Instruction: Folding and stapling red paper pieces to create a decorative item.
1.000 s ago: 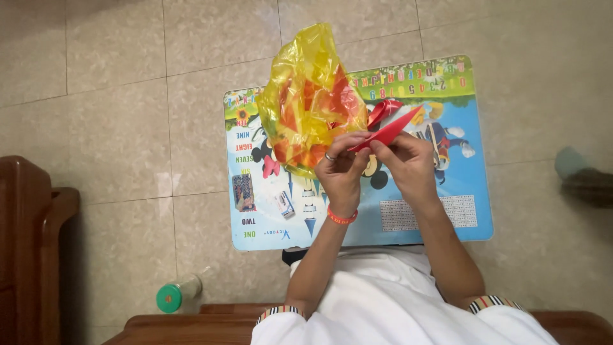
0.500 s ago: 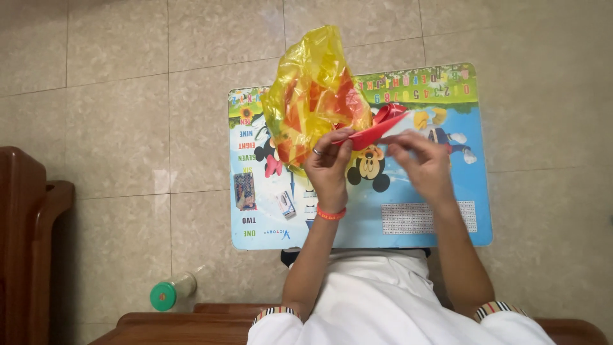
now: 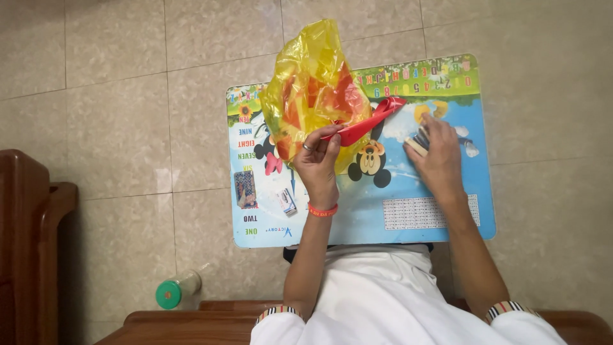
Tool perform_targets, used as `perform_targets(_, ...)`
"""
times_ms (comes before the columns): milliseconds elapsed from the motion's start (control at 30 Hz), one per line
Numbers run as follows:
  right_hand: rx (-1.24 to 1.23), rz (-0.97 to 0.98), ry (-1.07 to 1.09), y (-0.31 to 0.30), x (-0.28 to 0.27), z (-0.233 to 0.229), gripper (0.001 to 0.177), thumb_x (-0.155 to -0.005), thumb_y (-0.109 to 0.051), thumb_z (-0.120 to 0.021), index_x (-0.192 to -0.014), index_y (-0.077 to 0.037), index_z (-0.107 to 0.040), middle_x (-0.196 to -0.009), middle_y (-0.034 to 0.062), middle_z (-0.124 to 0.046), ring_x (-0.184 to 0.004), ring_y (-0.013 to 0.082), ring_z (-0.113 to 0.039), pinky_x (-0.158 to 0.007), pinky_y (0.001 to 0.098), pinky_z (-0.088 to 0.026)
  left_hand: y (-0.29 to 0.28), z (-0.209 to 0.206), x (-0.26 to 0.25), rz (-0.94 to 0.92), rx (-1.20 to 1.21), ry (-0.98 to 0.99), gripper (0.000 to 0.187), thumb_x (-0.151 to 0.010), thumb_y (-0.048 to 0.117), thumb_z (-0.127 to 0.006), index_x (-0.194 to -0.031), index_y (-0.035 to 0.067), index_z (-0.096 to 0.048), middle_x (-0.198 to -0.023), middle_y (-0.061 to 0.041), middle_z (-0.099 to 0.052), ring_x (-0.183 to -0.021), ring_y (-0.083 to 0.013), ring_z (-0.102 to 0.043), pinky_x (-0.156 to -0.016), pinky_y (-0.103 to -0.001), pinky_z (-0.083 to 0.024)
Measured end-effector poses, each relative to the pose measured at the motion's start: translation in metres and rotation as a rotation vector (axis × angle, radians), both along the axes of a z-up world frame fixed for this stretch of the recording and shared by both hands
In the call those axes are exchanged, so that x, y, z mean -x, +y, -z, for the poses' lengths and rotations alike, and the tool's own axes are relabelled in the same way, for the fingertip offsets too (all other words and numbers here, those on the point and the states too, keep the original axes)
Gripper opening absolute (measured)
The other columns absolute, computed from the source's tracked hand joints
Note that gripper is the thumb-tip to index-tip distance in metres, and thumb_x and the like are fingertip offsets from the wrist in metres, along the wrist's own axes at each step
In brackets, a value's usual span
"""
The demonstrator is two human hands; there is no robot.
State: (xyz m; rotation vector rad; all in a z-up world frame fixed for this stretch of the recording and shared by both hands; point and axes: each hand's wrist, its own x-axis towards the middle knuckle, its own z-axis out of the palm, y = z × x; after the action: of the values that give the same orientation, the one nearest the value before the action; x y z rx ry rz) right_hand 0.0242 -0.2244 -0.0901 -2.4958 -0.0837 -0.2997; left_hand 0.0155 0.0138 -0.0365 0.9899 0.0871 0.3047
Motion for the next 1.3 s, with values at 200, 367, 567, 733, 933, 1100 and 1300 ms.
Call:
perform_targets(200, 0.132, 0.084, 0.066, -0.009, -0.003, -0.028, 0.049, -0.078, -0.023, -0.092, -0.119, -0.003, -0.072, -0.119, 0.0158, -0.063, -0.110, 0.0354, -0.060, -0.097, 0.0443, -0.049, 0.000, -0.007, 0.001, 0.006, -0.030, 0.007, 0.015, -0.101, -0.006, -0.066, -0.116, -0.006, -0.067, -0.121, -0.015, -0.072, -0.116, -0.0195, -0.068, -0.106, -0.032, -0.053)
perform_targets(367, -0.325, -0.124, 0.181, -0.011, -0.006, -0.054, 0.039, -0.090, -0.014, -0.083, -0.126, -0.005, -0.071, -0.118, 0.0075, -0.069, -0.102, 0.0223, -0.071, -0.091, 0.0333, -0.058, -0.009, -0.012, -0.004, 0.036, 0.007, -0.032, 0.017, -0.101, -0.007, -0.065, -0.117, -0.005, -0.067, -0.121, -0.014, -0.071, -0.116, -0.0194, -0.068, -0.106, -0.032, -0.054)
perform_targets(567, -0.923, -0.261, 0.321, 0.017, 0.005, -0.066, 0.045, -0.081, 0.000, -0.083, -0.123, 0.002, -0.066, -0.115, 0.0075, -0.070, -0.108, 0.0150, -0.069, -0.098, 0.0302, -0.058, -0.016, -0.012, -0.002, 0.072, -0.002, -0.047, 0.017, -0.101, -0.010, -0.064, -0.117, -0.006, -0.067, -0.121, -0.014, -0.070, -0.117, -0.0201, -0.068, -0.106, -0.032, -0.054)
perform_targets(733, -0.969, -0.440, 0.211, 0.033, 0.006, -0.083, 0.045, -0.080, 0.001, -0.085, -0.121, 0.005, -0.068, -0.120, 0.0091, -0.069, -0.111, 0.0191, -0.070, -0.100, 0.0329, -0.059, -0.017, -0.013, 0.001, 0.093, -0.032, -0.072, 0.016, -0.101, -0.011, -0.064, -0.116, -0.006, -0.067, -0.122, -0.015, -0.070, -0.118, -0.0215, -0.068, -0.108, -0.033, -0.054)
perform_targets(933, -1.074, -0.384, 0.255, 0.043, 0.009, -0.084, 0.055, -0.076, -0.002, -0.089, -0.125, 0.005, -0.064, -0.120, 0.0087, -0.068, -0.113, 0.0184, -0.069, -0.100, 0.0336, -0.058, -0.015, -0.017, 0.005, 0.104, -0.054, -0.142, 0.016, -0.101, -0.012, -0.064, -0.115, -0.006, -0.067, -0.124, -0.016, -0.068, -0.120, -0.0226, -0.067, -0.108, -0.034, -0.055)
perform_targets(1100, -1.019, -0.404, 0.163, 0.039, 0.009, -0.085, 0.049, -0.078, -0.002, -0.090, -0.119, 0.005, -0.065, -0.120, 0.0079, -0.066, -0.114, 0.0185, -0.069, -0.105, 0.0352, -0.059, -0.013, -0.016, 0.006, 0.098, -0.054, -0.171, 0.015, -0.101, -0.012, -0.064, -0.114, -0.005, -0.066, -0.124, -0.016, -0.068, -0.120, -0.0237, -0.068, -0.107, -0.034, -0.056)
perform_targets(1300, -1.094, -0.378, 0.147, 0.035, 0.011, -0.071, 0.059, -0.078, -0.013, -0.093, -0.126, 0.003, -0.064, -0.122, 0.0101, -0.070, -0.115, 0.0190, -0.070, -0.106, 0.0351, -0.059, -0.019, -0.016, 0.009, 0.150, -0.051, -0.168, 0.016, -0.100, -0.013, -0.065, -0.114, -0.005, -0.067, -0.123, -0.015, -0.068, -0.119, -0.0242, -0.068, -0.103, -0.034, -0.057)
